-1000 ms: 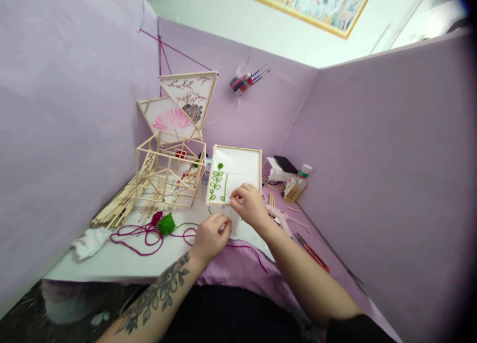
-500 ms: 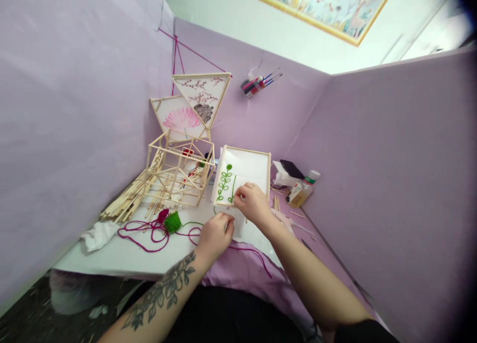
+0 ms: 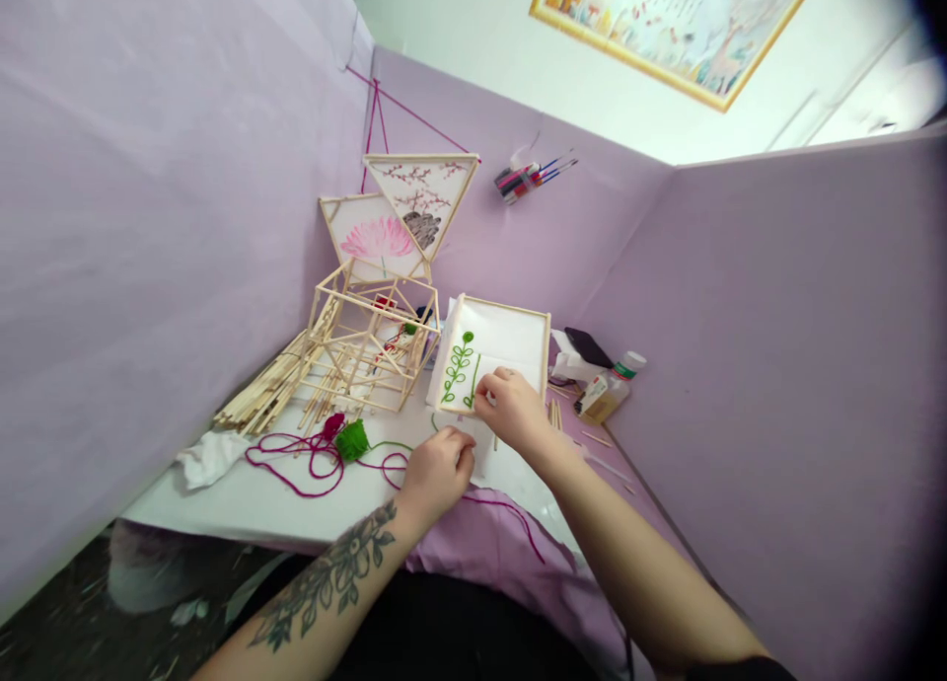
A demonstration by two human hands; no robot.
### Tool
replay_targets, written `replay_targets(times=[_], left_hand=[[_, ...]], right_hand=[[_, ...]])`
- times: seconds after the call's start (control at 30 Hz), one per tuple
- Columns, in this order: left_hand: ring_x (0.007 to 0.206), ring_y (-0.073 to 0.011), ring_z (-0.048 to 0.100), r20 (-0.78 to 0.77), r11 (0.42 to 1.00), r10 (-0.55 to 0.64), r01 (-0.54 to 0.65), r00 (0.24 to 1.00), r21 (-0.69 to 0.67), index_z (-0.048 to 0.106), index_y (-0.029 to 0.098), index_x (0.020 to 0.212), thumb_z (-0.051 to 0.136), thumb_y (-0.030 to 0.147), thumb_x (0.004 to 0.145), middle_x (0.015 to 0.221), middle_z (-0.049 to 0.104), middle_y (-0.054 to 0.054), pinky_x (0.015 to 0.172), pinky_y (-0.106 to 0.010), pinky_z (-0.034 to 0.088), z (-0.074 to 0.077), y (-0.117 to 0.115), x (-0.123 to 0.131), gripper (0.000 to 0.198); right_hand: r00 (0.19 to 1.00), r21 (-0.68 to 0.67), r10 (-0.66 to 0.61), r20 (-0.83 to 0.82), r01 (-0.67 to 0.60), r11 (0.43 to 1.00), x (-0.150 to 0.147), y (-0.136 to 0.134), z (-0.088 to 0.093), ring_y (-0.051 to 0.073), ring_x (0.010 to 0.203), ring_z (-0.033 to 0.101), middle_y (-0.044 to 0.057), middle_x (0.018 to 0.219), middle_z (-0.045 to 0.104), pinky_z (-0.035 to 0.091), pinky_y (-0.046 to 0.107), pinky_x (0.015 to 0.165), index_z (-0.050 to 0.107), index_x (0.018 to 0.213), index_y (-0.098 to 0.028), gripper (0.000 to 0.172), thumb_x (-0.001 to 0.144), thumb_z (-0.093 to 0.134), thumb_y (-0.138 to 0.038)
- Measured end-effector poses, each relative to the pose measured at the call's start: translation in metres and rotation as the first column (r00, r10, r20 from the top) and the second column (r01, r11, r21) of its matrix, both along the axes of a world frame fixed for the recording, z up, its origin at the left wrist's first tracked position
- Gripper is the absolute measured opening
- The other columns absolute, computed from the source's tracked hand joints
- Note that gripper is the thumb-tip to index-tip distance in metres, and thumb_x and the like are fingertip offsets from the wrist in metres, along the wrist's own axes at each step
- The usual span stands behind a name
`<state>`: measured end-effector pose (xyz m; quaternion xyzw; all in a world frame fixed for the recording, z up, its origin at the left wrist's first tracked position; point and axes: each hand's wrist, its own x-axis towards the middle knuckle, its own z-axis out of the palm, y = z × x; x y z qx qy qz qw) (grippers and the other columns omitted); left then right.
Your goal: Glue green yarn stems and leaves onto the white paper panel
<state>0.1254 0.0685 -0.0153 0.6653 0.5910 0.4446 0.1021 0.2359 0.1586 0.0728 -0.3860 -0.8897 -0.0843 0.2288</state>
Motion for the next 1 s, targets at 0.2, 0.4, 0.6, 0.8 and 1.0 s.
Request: replay_targets(times=[0.2, 0.4, 0.6, 0.8, 1.0], left_hand=[[0.083, -0.0186, 0.064, -0.038, 0.999, 0.003, -0.004, 0.999, -0.034, 0.065, 0.019, 0.083, 0.047, 0.015, 0.082, 0.087, 0.067, -0.004, 0.075, -0.028, 0.048, 0.003, -0.002, 0.0, 0.019], [0.081, -0.0178, 0.063, -0.053, 0.999, 0.003, -0.006, 0.999, -0.04, 0.065, 0.019, 0.082, 0.047, 0.016, 0.082, 0.086, 0.067, -0.004, 0.073, -0.027, 0.047, 0.002, -0.002, 0.001, 0.018], [0.082, -0.0176, 0.064, -0.051, 0.999, -0.007, 0.005, 0.999, -0.038, 0.065, 0.02, 0.083, 0.047, 0.016, 0.083, 0.087, 0.067, -0.004, 0.075, -0.027, 0.047, 0.001, -0.001, 0.001, 0.018], [0.082, -0.0176, 0.064, -0.057, 0.999, -0.005, 0.003, 0.998, -0.038, 0.065, 0.02, 0.082, 0.047, 0.015, 0.083, 0.087, 0.067, -0.004, 0.075, -0.027, 0.048, 0.0, -0.001, 0.002, 0.018], [0.082, -0.0176, 0.064, -0.057, 0.999, -0.002, 0.0, 0.998, -0.037, 0.065, 0.02, 0.082, 0.047, 0.015, 0.082, 0.086, 0.067, -0.004, 0.075, -0.028, 0.048, 0.0, -0.002, 0.001, 0.018]], right_hand=[[1.0, 0.023, 0.009, -0.013, -0.009, 1.0, 0.004, -0.005, 0.004, 0.02, 0.083, 0.054, 0.005, 0.081, 0.059, 0.036, 0.028, 0.067, 0.061, 0.079, -0.02, 0.006, 0.08, 0.056, -0.019], [0.984, 0.036, 0.031, -0.176, -0.025, 0.999, 0.014, -0.004, 0.002, 0.018, 0.073, 0.054, 0.003, 0.079, 0.058, 0.038, 0.027, 0.065, 0.061, 0.087, -0.019, 0.011, 0.078, 0.054, -0.016], [0.937, 0.149, 0.229, -0.262, -0.195, 0.969, 0.025, -0.006, -0.013, 0.019, 0.084, 0.056, 0.005, 0.083, 0.061, 0.043, 0.029, 0.076, 0.065, 0.086, -0.02, 0.013, 0.086, 0.053, -0.017], [0.952, 0.167, 0.236, -0.197, -0.205, 0.964, 0.025, -0.001, -0.021, 0.021, 0.088, 0.054, 0.006, 0.089, 0.064, 0.045, 0.033, 0.08, 0.07, 0.093, -0.023, 0.019, 0.09, 0.052, -0.02], [0.955, 0.177, 0.233, -0.181, -0.202, 0.963, 0.025, 0.002, -0.02, 0.021, 0.087, 0.054, 0.006, 0.089, 0.062, 0.044, 0.032, 0.078, 0.071, 0.092, -0.023, 0.019, 0.089, 0.052, -0.018]])
